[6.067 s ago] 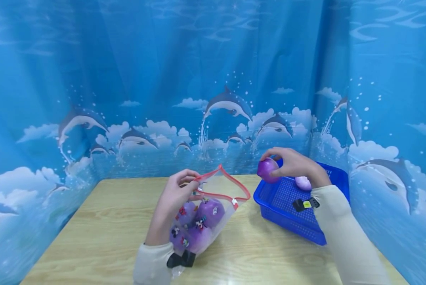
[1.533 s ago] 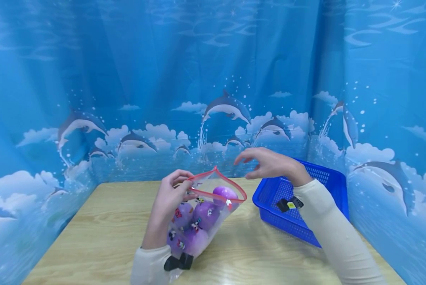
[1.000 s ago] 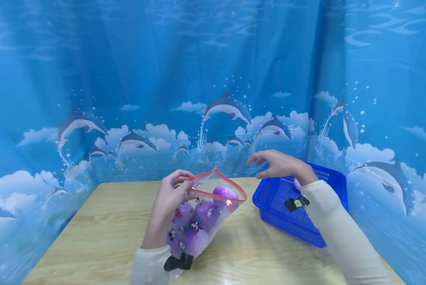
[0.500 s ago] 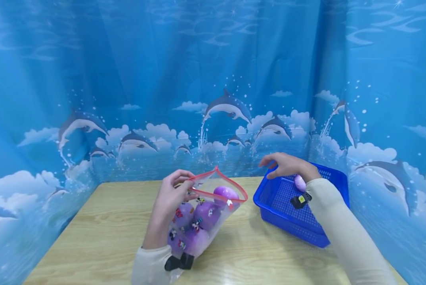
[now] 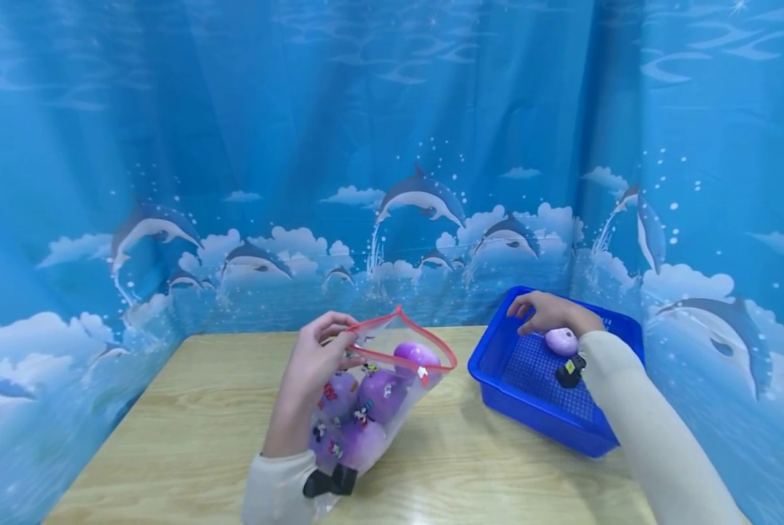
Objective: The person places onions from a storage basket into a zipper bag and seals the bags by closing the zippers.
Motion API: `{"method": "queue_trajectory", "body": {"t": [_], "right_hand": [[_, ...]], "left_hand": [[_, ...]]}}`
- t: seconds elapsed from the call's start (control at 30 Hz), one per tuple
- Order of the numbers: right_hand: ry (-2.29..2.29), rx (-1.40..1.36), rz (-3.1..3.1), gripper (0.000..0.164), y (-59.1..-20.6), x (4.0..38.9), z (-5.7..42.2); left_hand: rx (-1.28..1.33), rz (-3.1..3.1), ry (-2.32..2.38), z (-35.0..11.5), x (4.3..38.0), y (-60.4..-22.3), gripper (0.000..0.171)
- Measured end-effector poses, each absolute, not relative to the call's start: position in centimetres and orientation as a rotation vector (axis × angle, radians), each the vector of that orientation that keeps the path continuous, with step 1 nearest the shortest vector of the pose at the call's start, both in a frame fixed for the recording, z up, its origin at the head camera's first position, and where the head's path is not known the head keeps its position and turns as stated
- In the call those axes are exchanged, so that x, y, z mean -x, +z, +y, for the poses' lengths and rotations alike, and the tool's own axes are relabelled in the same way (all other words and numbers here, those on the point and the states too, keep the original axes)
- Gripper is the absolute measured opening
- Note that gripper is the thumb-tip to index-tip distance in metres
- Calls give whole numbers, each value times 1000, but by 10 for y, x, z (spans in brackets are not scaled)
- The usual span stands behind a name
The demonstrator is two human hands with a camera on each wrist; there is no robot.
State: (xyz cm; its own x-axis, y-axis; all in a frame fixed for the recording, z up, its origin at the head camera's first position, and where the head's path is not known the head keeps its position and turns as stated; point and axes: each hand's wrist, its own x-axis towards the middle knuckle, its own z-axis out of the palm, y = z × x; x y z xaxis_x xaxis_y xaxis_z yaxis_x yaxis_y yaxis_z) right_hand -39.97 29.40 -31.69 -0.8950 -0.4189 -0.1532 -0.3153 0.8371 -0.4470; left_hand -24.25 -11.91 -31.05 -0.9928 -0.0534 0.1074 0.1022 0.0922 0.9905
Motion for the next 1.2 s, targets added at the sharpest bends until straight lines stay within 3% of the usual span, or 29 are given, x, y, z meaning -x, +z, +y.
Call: {"method": "queue_trajectory", "body": {"t": [0.67,1.2], "right_hand": [[-613,405,3026,43,-378,423,360],[-626,237,2970,49,-381,422,373]], "left_hand": [[52,-2225,-2039,-119,243,-311,16],[48,-2228,-2039,-119,242,-311,16]]}}
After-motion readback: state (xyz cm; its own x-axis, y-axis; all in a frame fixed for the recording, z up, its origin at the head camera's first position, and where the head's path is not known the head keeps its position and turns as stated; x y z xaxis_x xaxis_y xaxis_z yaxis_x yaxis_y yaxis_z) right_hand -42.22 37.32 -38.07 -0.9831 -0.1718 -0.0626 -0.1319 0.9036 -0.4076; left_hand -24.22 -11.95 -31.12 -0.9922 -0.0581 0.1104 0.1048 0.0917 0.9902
